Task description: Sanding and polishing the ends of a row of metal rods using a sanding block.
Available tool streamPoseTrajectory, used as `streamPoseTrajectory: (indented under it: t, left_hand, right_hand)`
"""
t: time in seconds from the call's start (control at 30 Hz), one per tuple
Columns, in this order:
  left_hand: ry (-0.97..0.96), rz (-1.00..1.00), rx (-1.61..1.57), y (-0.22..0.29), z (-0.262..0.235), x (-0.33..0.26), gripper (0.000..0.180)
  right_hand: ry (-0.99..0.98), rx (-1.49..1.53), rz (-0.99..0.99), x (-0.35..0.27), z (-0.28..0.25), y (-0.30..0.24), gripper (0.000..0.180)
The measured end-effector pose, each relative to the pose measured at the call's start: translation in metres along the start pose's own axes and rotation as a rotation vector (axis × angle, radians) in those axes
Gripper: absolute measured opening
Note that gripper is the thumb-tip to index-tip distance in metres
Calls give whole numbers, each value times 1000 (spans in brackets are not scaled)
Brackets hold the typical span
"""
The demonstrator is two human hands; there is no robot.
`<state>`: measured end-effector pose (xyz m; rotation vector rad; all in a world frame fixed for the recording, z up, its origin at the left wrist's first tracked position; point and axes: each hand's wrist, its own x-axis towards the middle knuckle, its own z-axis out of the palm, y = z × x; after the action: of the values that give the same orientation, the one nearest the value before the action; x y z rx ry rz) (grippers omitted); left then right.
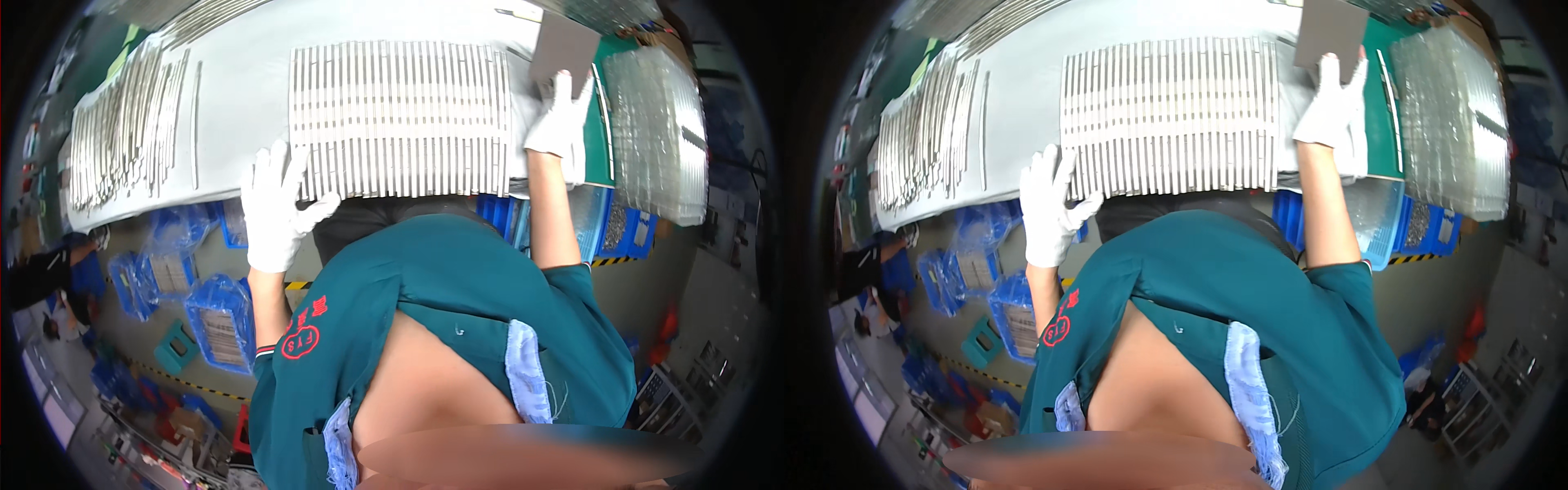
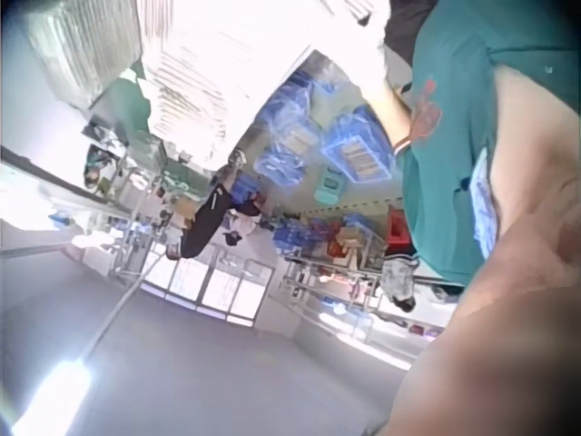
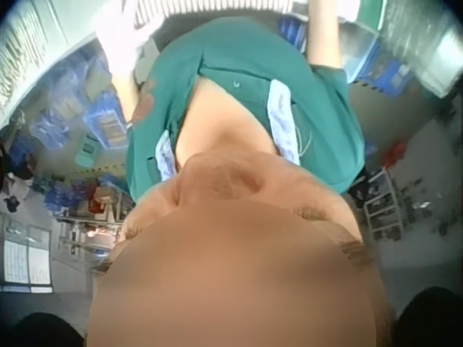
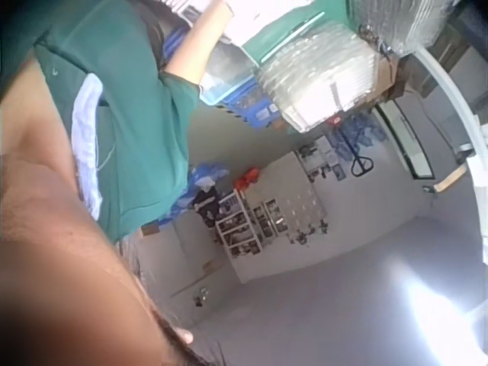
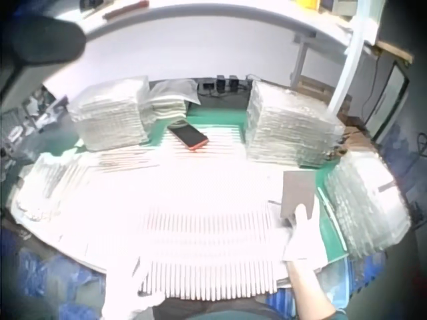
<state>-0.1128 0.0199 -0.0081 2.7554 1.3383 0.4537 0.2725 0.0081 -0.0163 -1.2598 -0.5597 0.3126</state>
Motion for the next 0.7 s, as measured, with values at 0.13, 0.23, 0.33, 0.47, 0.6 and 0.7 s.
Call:
streamPoseTrajectory:
  t: [0.13, 0.23, 0.33, 0.47, 0.6, 0.7]
  left_hand:
    - [-20, -2, -54, 6, -5, -4, 76]
    - [-4, 29, -164, 15, -9, 0, 78]
    - [-28, 30, -205, 22, -6, -3, 80]
    - [-39, 39, -222, 27, 1, -4, 81]
    - [-139, 29, -191, 26, -4, 2, 82]
    - [-119, 3, -160, 24, -6, 0, 83]
  right_hand:
    - [-35, 23, 44, -2, 1, -2, 55]
    - [-41, -1, 28, 1, 0, 1, 54]
    - [-52, -76, 0, -1, 3, -4, 55]
    - [-43, -144, 3, -3, 4, -6, 55]
    - [-53, -135, 15, -2, 4, -4, 54]
    - [-67, -115, 32, -4, 5, -5, 55]
